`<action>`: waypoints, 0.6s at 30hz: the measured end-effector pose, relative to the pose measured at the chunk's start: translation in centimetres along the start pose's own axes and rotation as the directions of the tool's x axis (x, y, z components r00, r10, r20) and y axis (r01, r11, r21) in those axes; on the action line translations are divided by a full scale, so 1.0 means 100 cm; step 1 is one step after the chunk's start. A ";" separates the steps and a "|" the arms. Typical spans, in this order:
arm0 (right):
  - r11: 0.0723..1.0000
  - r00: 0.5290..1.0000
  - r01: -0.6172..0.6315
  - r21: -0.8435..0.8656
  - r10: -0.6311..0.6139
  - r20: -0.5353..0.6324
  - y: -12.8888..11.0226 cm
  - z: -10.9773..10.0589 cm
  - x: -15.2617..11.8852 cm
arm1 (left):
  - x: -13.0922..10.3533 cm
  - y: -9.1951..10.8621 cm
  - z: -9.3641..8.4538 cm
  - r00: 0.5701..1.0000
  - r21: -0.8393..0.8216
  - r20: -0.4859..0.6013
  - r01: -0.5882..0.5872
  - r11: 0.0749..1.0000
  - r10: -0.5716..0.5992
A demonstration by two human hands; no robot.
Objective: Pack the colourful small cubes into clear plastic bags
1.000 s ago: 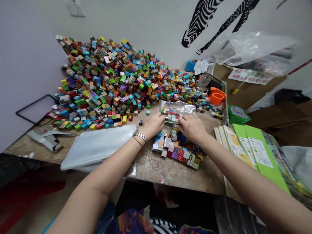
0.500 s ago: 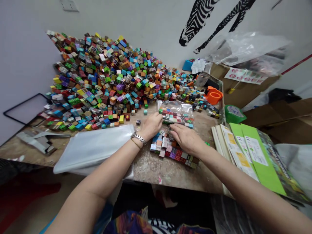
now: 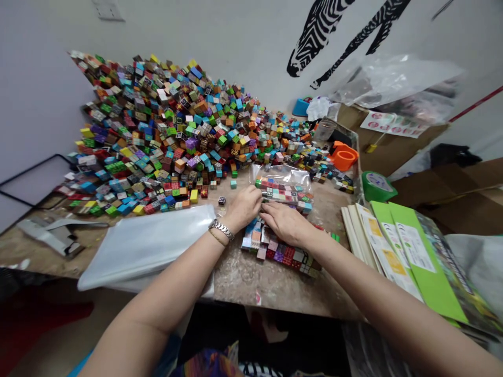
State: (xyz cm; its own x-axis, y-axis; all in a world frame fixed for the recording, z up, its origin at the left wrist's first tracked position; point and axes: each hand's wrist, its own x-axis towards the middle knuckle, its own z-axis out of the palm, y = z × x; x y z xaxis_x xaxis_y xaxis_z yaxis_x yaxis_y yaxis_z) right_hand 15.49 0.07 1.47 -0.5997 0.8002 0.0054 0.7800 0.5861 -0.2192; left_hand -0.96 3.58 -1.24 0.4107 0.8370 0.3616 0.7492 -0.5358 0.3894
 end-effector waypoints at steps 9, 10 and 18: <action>0.998 0.992 -0.038 0.054 0.044 -0.114 0.011 -0.020 -0.023 | -0.004 0.002 -0.008 0.994 0.098 0.108 -0.026 0.995 0.015; 0.998 0.986 -0.042 0.055 0.050 -0.159 0.017 -0.025 -0.027 | -0.005 0.003 -0.011 0.992 0.109 0.129 -0.029 0.994 0.015; 0.928 0.905 -0.363 -0.085 0.329 -0.271 0.109 -0.041 -0.037 | 0.020 0.004 -0.027 0.952 0.098 0.255 -0.201 0.975 0.171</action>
State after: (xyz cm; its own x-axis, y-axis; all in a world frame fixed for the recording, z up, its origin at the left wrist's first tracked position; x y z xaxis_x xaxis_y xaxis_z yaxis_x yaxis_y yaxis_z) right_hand 26.92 4.01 3.10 -0.2380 0.9511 0.1970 0.9565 0.2647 -0.1223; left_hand -1.22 4.74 1.99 0.6514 0.7334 0.1946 0.6986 -0.6798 0.2234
